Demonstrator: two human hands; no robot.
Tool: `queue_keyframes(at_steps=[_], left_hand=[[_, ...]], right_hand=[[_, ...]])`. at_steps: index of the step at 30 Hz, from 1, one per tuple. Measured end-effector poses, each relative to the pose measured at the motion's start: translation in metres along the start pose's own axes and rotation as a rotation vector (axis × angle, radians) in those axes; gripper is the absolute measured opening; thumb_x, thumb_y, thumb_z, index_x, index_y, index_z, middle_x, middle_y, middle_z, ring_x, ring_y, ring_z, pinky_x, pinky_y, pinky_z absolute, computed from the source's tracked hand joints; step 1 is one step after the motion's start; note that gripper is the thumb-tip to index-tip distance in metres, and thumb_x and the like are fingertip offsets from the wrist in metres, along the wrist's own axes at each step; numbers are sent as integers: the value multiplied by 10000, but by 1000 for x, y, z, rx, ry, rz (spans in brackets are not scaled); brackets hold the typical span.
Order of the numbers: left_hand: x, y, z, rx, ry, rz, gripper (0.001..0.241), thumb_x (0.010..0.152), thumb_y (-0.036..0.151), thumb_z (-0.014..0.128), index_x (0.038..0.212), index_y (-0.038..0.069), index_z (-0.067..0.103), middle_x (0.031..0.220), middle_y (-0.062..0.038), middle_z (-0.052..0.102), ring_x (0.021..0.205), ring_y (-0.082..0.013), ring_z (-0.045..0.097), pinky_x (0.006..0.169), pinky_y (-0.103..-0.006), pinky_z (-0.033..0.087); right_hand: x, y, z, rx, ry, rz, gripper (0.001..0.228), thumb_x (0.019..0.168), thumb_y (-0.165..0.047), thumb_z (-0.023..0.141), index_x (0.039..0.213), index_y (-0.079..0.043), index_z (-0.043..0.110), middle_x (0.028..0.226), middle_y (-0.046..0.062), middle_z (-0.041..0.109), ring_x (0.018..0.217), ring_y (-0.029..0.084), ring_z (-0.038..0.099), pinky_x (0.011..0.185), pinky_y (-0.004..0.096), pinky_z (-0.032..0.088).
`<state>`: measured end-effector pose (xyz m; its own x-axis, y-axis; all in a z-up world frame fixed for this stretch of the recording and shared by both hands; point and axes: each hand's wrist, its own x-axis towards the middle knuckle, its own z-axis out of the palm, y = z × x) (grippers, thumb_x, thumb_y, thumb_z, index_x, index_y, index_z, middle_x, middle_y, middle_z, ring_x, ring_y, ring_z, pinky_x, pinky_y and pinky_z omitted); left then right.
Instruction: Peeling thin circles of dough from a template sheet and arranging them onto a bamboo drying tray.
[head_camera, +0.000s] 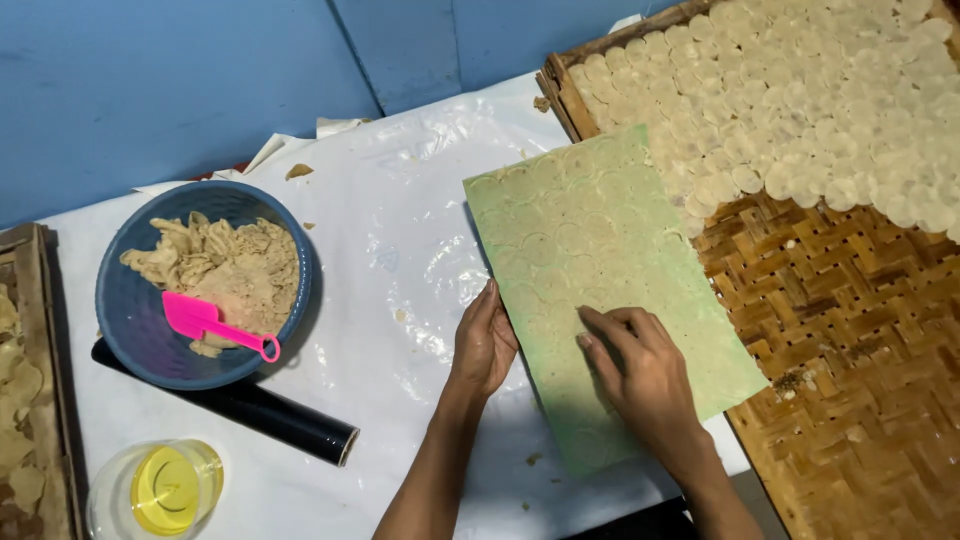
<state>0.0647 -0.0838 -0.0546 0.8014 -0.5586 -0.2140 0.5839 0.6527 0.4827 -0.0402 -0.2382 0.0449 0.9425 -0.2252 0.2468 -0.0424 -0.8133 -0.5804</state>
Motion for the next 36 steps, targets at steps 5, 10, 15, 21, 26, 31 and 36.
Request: queue_keyframes(at_steps=[5, 10, 15, 21, 26, 31, 36], left_hand=[[-4, 1, 2, 55, -30, 3, 484, 1113, 282, 414, 1483, -22, 484, 1421, -199, 611, 1195, -243, 649, 979, -355, 555], [-1, -7, 6, 164, 52, 51, 464, 1093, 290, 449, 1481, 49, 530, 1295, -161, 697, 1135, -288, 707, 946, -468, 620], [-2, -7, 7, 182, 81, 41, 493, 1069, 293, 453, 1497, 54, 503, 1327, -162, 683, 1155, -285, 700, 947, -465, 624], [1, -8, 3, 175, 77, 45, 506, 1075, 310, 433, 1509, 57, 491, 1350, -179, 670, 1174, -305, 692, 960, -478, 625], [3, -9, 2, 167, 75, 52, 491, 1074, 299, 435, 1497, 58, 500, 1347, -179, 672, 1174, -303, 692, 960, -483, 622], [3, -11, 0, 175, 81, 55, 516, 1067, 305, 448, 1521, 61, 479, 1370, -176, 660, 1193, -299, 685, 971, -473, 614], [4, -12, 0, 163, 65, 61, 530, 1067, 283, 448, 1543, 50, 452, 1384, -188, 650, 1202, -302, 682, 976, -477, 614]], right_hand=[[1, 1, 18, -38, 6, -8, 285, 904, -132, 671, 1169, -52, 738, 945, 87, 638, 778, 224, 608, 651, 339, 509], [-3, 22, 29, -145, 3, -49, 282, 981, -236, 634, 1233, -161, 732, 916, 64, 630, 882, 251, 673, 755, 370, 570], [2, 30, 34, 6, -15, 6, 232, 971, -223, 639, 1169, -128, 712, 895, 65, 574, 874, 280, 640, 785, 409, 547], [6, 31, 29, 108, -30, 10, 145, 938, -131, 672, 1077, -88, 670, 944, 67, 582, 932, 293, 663, 819, 435, 552], [9, 21, 19, 113, -1, 4, 155, 958, -123, 653, 1106, -77, 665, 942, 82, 642, 916, 287, 681, 796, 420, 561], [7, 24, 24, -14, 36, -80, 181, 981, -146, 633, 1112, -70, 733, 916, 88, 648, 880, 270, 662, 757, 376, 560], [4, 27, 30, -98, 105, -161, 175, 967, -140, 651, 1087, -105, 774, 939, 81, 671, 887, 246, 656, 735, 334, 565]])
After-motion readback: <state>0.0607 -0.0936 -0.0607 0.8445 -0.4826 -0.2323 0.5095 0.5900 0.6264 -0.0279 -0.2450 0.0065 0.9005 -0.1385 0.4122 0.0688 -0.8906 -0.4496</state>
